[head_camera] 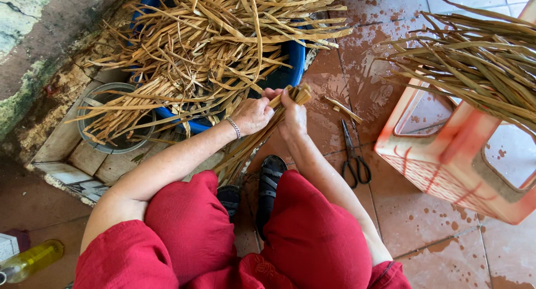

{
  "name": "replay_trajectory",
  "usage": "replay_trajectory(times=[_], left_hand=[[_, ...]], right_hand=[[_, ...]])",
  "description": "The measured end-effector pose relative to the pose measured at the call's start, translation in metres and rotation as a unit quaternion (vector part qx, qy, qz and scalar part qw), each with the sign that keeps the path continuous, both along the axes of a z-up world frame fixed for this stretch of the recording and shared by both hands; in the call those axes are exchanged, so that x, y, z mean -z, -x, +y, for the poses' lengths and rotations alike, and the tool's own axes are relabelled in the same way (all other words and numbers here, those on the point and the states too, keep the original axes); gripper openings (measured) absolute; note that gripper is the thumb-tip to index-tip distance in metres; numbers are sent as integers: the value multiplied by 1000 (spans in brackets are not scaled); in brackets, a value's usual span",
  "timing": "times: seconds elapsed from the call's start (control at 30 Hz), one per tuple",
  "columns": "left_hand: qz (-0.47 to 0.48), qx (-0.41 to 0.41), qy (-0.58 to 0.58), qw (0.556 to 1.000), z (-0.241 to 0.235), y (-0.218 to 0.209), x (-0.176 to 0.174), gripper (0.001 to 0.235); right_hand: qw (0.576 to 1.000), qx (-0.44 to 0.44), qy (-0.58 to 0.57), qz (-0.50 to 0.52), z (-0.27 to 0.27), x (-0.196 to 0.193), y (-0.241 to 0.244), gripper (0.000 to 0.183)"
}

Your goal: The person sits on the floor and repeatedly picks up dried plant strips from a blue basin. They pull the strips apart by hand to separate fibers and place the processed pieces into a nearby container. The process is repetitive and involves handling the material one at a time.

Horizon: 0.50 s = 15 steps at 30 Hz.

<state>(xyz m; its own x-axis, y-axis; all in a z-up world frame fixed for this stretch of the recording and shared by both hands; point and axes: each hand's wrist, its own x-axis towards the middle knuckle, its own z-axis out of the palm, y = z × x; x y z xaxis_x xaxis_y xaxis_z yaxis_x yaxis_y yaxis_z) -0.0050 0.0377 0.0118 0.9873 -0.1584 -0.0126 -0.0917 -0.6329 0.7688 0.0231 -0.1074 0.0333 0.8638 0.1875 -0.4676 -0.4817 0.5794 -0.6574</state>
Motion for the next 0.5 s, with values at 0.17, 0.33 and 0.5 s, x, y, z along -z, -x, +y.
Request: replay_trajectory(times=[0.17, 0.33, 0.5], left_hand=[[-21, 33, 8, 999, -3, 2, 0, 24], [83, 51, 87, 991, -1, -3, -6, 32], [220, 45, 169, 960, 3, 4, -21, 32]], right_hand=[[997, 73, -8, 9, -11, 4, -21, 12], [995, 87, -7, 48, -29, 16, -48, 19], [993, 99, -50, 48, -45, 37, -73, 22]])
